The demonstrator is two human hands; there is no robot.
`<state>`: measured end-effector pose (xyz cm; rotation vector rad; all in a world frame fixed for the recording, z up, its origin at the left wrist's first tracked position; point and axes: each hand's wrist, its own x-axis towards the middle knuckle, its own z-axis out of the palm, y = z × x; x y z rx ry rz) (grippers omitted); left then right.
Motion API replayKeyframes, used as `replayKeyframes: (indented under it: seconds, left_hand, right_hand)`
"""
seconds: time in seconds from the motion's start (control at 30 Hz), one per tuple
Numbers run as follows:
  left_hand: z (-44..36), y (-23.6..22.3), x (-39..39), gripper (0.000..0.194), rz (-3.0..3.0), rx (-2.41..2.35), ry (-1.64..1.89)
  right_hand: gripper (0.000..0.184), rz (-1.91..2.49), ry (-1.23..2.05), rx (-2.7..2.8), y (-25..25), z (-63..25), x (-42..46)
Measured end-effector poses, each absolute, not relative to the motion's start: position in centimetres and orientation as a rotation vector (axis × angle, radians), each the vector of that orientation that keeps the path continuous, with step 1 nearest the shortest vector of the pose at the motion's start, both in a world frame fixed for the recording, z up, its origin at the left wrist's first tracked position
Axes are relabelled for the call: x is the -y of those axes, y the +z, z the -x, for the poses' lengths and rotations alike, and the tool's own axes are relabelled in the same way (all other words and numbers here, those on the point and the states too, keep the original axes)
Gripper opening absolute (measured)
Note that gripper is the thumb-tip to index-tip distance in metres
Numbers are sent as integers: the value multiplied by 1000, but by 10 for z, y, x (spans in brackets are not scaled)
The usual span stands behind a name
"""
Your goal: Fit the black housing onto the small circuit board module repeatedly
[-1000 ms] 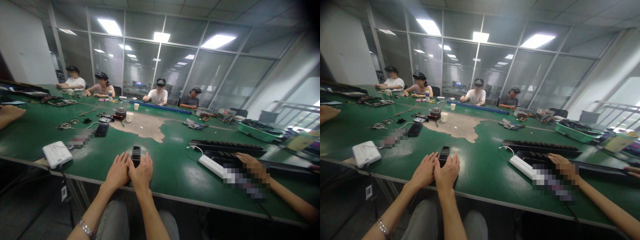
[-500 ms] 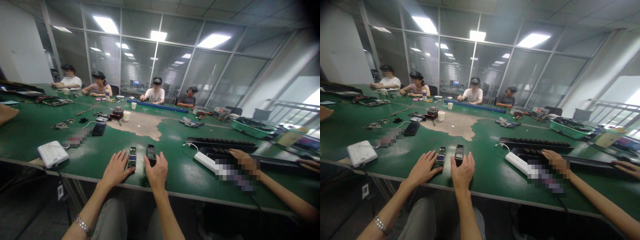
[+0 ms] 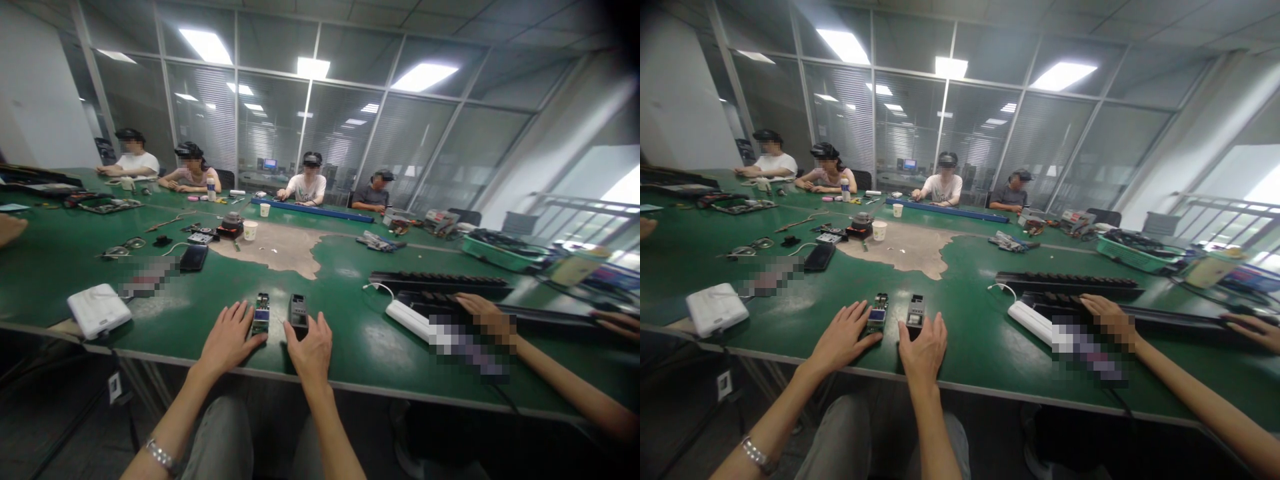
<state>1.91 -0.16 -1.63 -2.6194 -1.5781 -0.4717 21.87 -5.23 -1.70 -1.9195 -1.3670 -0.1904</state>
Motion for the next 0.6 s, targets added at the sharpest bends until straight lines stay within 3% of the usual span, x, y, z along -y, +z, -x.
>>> replayKeyframes:
  seconds: [0.27,0.6]
  left_hand:
    - [-19,-18,0,81,2620,1571,-489]
    - [-20,-17,2,82,2620,1577,-479]
  right_hand:
    - [90,1861,-244,1345,-27,-220,54]
    - [73,1922,-219,1368,-22,-219,57]
